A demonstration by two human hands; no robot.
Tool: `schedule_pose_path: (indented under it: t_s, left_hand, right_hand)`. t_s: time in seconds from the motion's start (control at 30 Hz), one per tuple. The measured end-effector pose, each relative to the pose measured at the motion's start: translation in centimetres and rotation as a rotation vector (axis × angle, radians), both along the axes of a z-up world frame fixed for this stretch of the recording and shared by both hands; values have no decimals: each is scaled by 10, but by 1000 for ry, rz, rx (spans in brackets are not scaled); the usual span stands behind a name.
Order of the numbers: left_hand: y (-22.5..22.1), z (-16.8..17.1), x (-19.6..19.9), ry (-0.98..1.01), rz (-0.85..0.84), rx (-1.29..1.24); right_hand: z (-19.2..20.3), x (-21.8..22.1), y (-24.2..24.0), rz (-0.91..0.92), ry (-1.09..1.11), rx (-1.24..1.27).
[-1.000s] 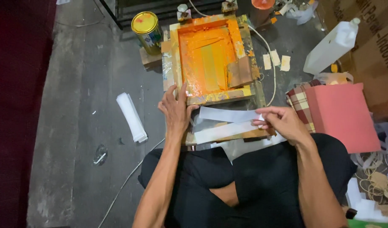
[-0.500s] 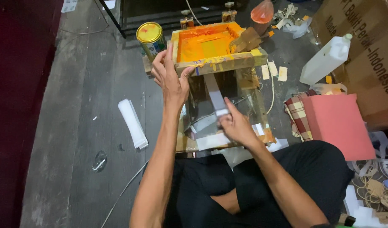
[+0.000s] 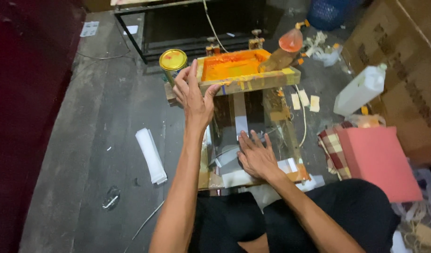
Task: Manually screen printing orange ink onto white paper strips using a squeegee and a screen frame.
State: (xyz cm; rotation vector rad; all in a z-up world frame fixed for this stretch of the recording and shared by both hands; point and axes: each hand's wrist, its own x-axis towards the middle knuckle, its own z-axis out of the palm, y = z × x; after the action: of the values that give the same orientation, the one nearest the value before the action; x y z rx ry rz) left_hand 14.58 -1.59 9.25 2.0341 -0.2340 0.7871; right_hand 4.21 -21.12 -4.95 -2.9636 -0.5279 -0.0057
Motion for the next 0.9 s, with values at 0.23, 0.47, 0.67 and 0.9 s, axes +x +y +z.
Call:
schedule_pose_path:
  t_s: [0.23, 0.47, 0.67, 0.9]
  left_hand:
    - [3, 2, 0, 27, -6, -17]
    - [3, 11, 11, 5, 10, -5]
    - [5, 10, 14, 13, 19, -7]
    - [6, 4, 16, -106, 96, 155]
  right_hand:
    - [0, -1, -11, 47, -154, -4]
    - [-34, 10, -16, 14, -252, 4]
    - [-38, 11, -15, 4, -278, 9]
    - [-6, 13, -12, -12, 76, -5]
